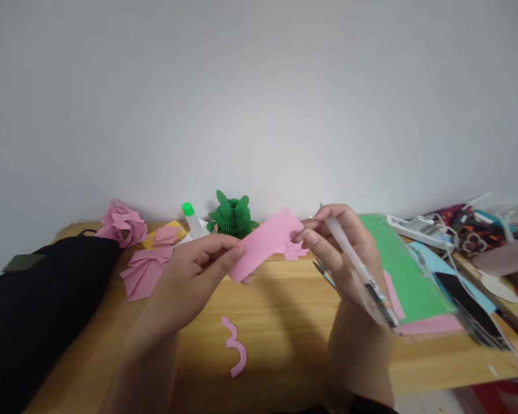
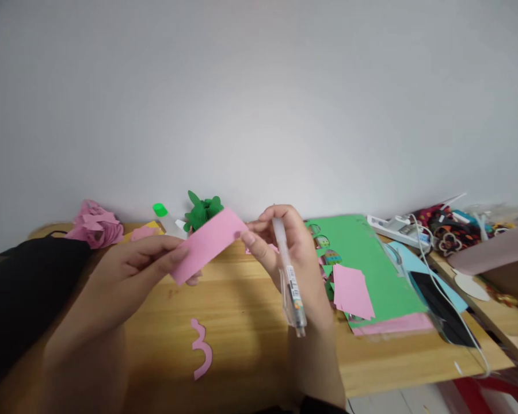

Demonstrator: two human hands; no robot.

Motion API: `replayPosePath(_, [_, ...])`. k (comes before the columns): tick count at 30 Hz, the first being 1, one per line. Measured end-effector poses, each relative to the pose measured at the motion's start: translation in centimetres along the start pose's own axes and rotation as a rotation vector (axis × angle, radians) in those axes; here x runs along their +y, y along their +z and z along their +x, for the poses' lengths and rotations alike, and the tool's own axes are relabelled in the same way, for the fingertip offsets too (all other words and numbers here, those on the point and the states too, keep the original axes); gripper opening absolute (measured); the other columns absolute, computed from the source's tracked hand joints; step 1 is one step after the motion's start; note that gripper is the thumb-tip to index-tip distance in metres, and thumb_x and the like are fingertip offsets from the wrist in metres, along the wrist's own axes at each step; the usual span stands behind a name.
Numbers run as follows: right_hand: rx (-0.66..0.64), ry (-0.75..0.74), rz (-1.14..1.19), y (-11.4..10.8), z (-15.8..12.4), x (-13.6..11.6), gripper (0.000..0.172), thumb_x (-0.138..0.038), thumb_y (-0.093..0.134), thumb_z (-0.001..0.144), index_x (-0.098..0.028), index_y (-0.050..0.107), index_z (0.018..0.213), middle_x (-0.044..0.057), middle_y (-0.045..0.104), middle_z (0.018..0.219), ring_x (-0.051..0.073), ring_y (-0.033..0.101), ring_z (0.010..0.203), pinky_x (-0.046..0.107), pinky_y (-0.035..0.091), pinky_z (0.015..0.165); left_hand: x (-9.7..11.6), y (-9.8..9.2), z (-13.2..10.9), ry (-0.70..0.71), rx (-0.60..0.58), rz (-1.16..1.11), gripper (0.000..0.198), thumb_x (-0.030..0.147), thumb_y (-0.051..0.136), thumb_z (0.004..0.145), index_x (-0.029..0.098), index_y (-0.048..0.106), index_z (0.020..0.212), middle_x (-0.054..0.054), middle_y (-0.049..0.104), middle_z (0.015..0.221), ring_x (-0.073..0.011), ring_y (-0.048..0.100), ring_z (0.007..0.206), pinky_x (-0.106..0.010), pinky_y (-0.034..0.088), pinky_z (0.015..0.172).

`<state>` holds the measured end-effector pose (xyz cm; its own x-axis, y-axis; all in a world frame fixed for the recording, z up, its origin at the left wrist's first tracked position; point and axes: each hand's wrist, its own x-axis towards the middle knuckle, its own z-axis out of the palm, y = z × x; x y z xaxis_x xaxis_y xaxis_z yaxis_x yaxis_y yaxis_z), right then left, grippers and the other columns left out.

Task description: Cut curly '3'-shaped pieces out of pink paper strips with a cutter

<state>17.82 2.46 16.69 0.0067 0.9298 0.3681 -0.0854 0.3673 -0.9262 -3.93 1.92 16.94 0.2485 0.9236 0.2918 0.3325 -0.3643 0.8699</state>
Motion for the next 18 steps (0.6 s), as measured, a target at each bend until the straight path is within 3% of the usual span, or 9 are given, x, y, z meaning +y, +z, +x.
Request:
replayPosePath(4, [-0.035, 0.005, 0.045, 0.6, 0.1, 0.5, 0.03, -0.03, 0.08, 0.079, -0.026, 0.052, 0.091, -0.001, 0.077, 0.083, 0.015, 0.072, 0.079, 0.028, 0.056, 0.071, -0.5, 0.6, 0.2, -0.111, 0.005, -0.207, 0.02, 0.038, 0.06, 0.09, 0.021, 0.07, 0.092, 0.001, 0.073, 0.065, -0.0165, 0.07, 0.063, -0.024, 0.054, 0.062])
replayPosePath(11, [0.013, -0.037, -0.066, 1.0, 0.1, 1.4, 0.028, -0.025, 0.078, 0.077, -0.025, 0.051, 0.085, -0.007, 0.06, 0.07, 0.008, 0.057, 0.06, 0.023, 0.048, 0.058, -0.8, 2.2, 0.2, -0.184, -0.096, -0.362, 0.023, 0.034, 0.062, 0.088, 0.02, 0.064, 0.106, -0.002, 0.076, 0.081, -0.0179, 0.072, 0.075, -0.026, 0.055, 0.068])
replayPosePath(14, [-0.029, -0.028, -0.094, 0.9, 0.0, 1.4, 0.028, -0.026, 0.078, 0.077, -0.025, 0.051, 0.085, -0.006, 0.059, 0.07, 0.009, 0.057, 0.06, 0.024, 0.049, 0.058, -1.2, 2.3, 0.0, -0.167, -0.031, -0.345, 0.028, 0.031, 0.064, 0.087, 0.023, 0.06, 0.113, -0.002, 0.077, 0.087, -0.018, 0.073, 0.081, -0.025, 0.055, 0.069])
replayPosePath(18, [-0.056, 0.007, -0.096, 1.1, 0.0, 1.3, 0.031, -0.027, 0.08, 0.075, -0.025, 0.05, 0.085, -0.006, 0.06, 0.069, 0.011, 0.06, 0.062, 0.026, 0.051, 0.061, -1.4, 2.3, -0.1, -0.11, 0.077, -0.272, 0.02, 0.027, 0.065, 0.084, 0.025, 0.06, 0.103, 0.0, 0.075, 0.085, -0.0181, 0.073, 0.083, -0.025, 0.055, 0.065])
